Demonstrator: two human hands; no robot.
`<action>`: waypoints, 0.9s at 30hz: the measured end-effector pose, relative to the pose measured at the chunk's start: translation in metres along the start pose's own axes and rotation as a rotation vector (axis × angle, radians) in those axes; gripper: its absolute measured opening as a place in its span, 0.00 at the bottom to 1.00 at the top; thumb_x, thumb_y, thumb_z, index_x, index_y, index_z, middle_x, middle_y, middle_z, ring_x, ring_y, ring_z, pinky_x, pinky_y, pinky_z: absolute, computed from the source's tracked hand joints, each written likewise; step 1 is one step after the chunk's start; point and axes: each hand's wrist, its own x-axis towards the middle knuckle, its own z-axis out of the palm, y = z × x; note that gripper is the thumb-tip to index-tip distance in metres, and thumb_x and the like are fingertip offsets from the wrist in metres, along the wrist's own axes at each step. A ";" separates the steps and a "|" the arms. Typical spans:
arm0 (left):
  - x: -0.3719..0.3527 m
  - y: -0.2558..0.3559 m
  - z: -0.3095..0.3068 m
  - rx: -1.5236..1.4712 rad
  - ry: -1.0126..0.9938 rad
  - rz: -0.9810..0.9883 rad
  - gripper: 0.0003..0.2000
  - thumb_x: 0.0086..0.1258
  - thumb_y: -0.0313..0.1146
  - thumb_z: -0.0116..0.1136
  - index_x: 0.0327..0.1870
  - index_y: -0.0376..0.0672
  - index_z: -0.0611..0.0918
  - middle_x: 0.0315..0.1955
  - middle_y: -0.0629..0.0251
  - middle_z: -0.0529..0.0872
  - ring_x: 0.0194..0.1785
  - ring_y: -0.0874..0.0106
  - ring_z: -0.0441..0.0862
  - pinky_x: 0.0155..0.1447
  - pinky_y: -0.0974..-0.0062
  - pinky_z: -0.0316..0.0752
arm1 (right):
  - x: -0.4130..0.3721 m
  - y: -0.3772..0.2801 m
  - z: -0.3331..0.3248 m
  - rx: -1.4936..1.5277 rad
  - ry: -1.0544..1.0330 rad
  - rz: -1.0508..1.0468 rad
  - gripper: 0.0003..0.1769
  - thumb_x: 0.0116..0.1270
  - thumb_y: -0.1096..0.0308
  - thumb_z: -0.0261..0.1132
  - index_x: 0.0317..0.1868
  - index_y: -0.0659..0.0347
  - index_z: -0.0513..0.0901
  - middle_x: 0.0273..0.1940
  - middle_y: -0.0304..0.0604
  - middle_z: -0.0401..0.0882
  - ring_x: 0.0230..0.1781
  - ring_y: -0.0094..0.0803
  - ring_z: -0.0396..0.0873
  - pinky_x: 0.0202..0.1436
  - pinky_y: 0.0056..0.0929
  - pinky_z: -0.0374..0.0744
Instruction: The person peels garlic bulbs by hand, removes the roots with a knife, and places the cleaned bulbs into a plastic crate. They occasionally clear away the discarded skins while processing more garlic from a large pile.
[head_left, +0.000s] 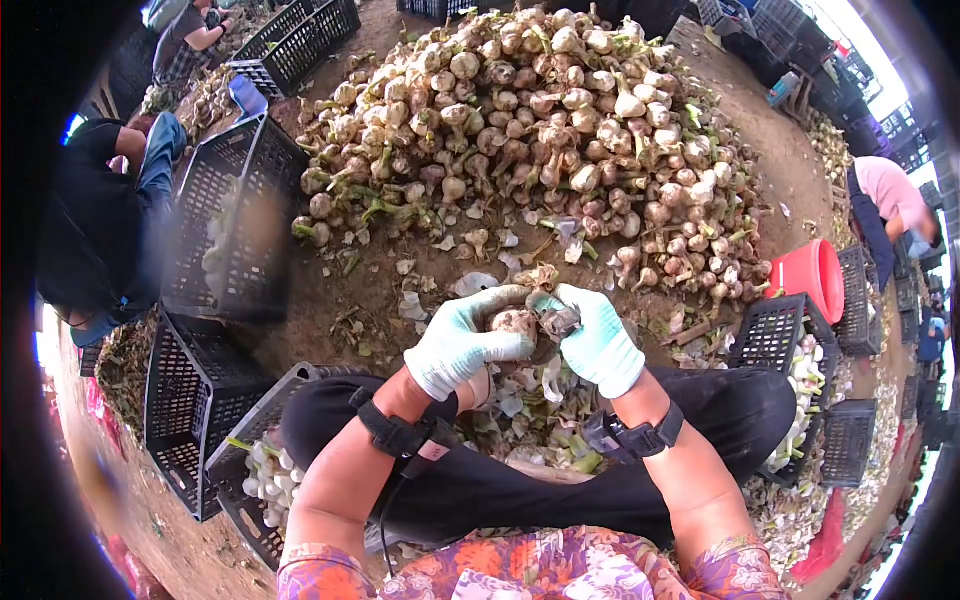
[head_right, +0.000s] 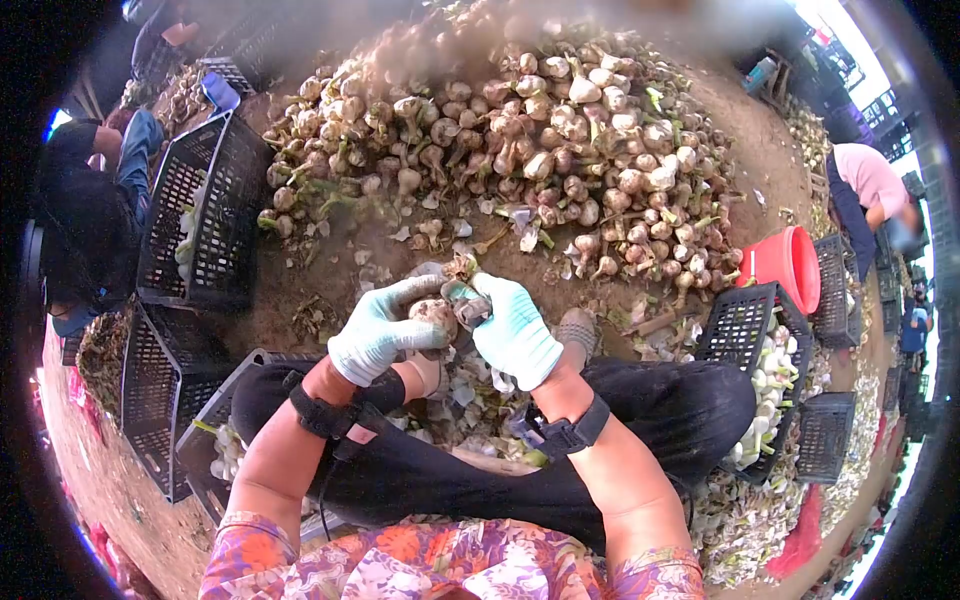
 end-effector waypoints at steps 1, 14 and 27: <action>0.000 0.001 -0.002 -0.039 -0.014 -0.023 0.27 0.48 0.21 0.64 0.54 0.35 0.71 0.42 0.65 0.79 0.43 0.76 0.76 0.48 0.77 0.72 | 0.000 -0.004 -0.003 0.033 -0.001 -0.076 0.12 0.53 0.79 0.50 0.37 0.70 0.76 0.27 0.53 0.77 0.27 0.40 0.76 0.35 0.26 0.73; 0.010 -0.006 -0.002 0.124 -0.051 -0.010 0.28 0.47 0.20 0.64 0.55 0.35 0.72 0.43 0.67 0.78 0.44 0.79 0.74 0.50 0.79 0.70 | -0.008 0.008 0.001 0.014 0.098 -0.011 0.07 0.49 0.81 0.53 0.31 0.69 0.74 0.23 0.50 0.73 0.22 0.35 0.70 0.30 0.26 0.71; 0.017 -0.012 -0.006 0.456 -0.094 0.176 0.28 0.46 0.20 0.64 0.54 0.34 0.72 0.43 0.65 0.78 0.45 0.77 0.75 0.51 0.79 0.70 | -0.015 0.016 -0.009 0.348 -0.022 0.071 0.10 0.56 0.77 0.53 0.39 0.71 0.75 0.25 0.38 0.75 0.23 0.18 0.68 0.26 0.17 0.68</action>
